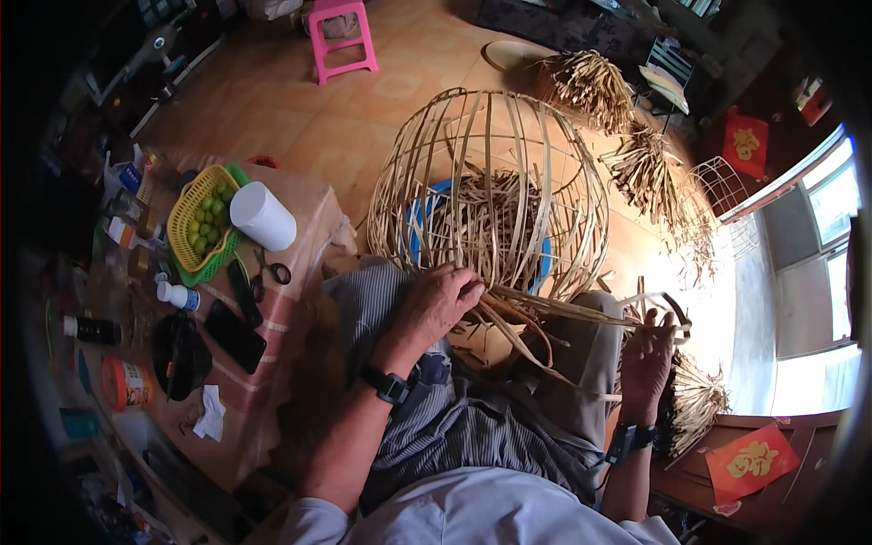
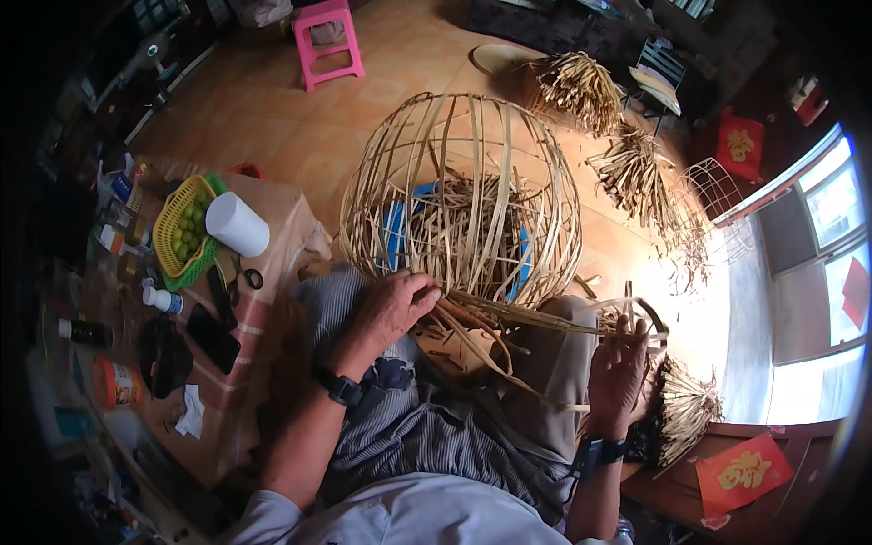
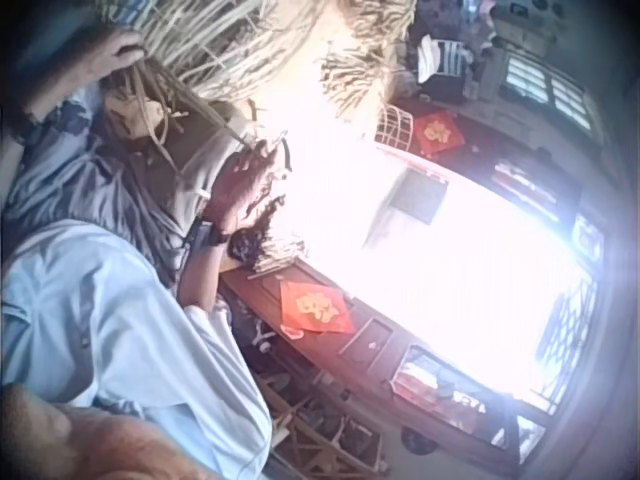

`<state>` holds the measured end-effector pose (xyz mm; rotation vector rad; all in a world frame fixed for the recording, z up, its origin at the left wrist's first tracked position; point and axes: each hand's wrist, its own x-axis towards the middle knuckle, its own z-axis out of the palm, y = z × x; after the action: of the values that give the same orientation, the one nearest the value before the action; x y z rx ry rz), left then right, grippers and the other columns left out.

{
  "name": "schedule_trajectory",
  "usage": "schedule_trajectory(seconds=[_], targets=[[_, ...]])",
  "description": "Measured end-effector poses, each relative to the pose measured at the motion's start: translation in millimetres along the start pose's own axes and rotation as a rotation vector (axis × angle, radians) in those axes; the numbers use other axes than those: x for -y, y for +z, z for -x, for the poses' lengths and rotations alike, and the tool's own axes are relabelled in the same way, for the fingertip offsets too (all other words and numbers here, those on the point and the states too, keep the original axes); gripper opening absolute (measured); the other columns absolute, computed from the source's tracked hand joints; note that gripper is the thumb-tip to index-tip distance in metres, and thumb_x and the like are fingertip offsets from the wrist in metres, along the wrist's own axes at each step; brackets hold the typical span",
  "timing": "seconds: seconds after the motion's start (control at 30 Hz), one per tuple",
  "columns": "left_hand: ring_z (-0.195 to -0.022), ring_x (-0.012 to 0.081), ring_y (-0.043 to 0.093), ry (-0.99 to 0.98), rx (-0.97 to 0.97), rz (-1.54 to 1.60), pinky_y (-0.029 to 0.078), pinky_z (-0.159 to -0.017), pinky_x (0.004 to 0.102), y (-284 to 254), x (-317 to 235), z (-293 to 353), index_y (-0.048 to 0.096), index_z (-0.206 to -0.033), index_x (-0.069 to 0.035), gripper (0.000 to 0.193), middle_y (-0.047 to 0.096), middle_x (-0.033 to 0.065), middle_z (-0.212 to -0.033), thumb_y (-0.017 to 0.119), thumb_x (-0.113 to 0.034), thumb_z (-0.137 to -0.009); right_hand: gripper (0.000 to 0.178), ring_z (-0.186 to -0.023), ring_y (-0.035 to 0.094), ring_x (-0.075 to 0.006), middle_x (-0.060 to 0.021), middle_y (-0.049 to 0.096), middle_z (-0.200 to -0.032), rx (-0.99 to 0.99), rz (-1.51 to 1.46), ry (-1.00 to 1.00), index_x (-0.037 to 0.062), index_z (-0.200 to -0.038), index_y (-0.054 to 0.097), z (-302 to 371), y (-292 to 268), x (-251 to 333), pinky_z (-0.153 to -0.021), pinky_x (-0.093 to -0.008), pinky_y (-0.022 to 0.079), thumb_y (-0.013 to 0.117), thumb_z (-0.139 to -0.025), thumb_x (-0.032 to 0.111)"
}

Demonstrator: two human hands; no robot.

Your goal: The person is weaving a large bamboo basket by hand, integrating long strips into a structured frame.

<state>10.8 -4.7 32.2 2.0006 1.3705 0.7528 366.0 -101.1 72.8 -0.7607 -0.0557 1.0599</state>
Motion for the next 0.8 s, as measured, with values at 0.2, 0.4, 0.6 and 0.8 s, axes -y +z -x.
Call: schedule_trajectory(seconds=[0.2,0.4,0.6,0.8], targets=[[-0.092,0.0379,0.073,0.087,-0.13,-0.095,0.059,-0.082,0.0466,12.8,5.4,0.4,0.074,-0.108,-0.006,0.022,0.075,0.0163,-0.096,0.069,-0.027,-0.105,0.035,-0.057,0.056,-0.0075,-0.0001,0.066,-0.073,0.471,1.735,0.385,-0.0008,-0.102,0.073,6.7,-3.6,31.2,-0.052,-0.0282,0.04,0.074,-0.106,0.034],[-0.093,0.0391,0.073,-0.018,-0.096,-0.052,0.059,-0.081,0.0461,18.5,3.4,-0.2,0.074,-0.111,-0.004,0.024,0.075,0.0194,-0.098,0.069,-0.027,-0.104,0.017,-0.082,0.074,-0.0344,-0.0146,0.072,-0.096,0.909,1.642,-0.553,0.0047,-0.111,0.076,34.5,79.6,-60.3,-0.073,-0.0416,0.059,0.078,-0.094,0.005],[-0.098,0.0381,0.075,0.059,-0.089,0.088,0.06,-0.085,0.0441,11.2,-1.5,1.4,0.072,-0.117,0.001,0.02,0.076,0.0205,-0.106,0.07,-0.014,-0.103,0.022,-0.082,0.07,-0.0383,-0.0156,0.067,-0.094,1.177,1.818,-0.84,0.0063,-0.112,0.067,6.2,103.3,-130.2,-0.07,-0.0476,0.055,0.075,-0.095,0.017],[-0.1,0.0374,0.075,0.013,-0.139,0.301,0.059,-0.087,0.0453,14.5,-4.4,4.2,0.071,-0.115,0.001,0.02,0.077,0.0185,-0.105,0.074,-0.005,-0.097,0.021,-0.075,0.071,-0.0419,-0.018,0.067,-0.074,1.211,1.92,-0.711,0.0046,-0.098,0.068,3.0,113.8,-136.1,-0.068,-0.0512,0.055,0.075,-0.095,0.024]])
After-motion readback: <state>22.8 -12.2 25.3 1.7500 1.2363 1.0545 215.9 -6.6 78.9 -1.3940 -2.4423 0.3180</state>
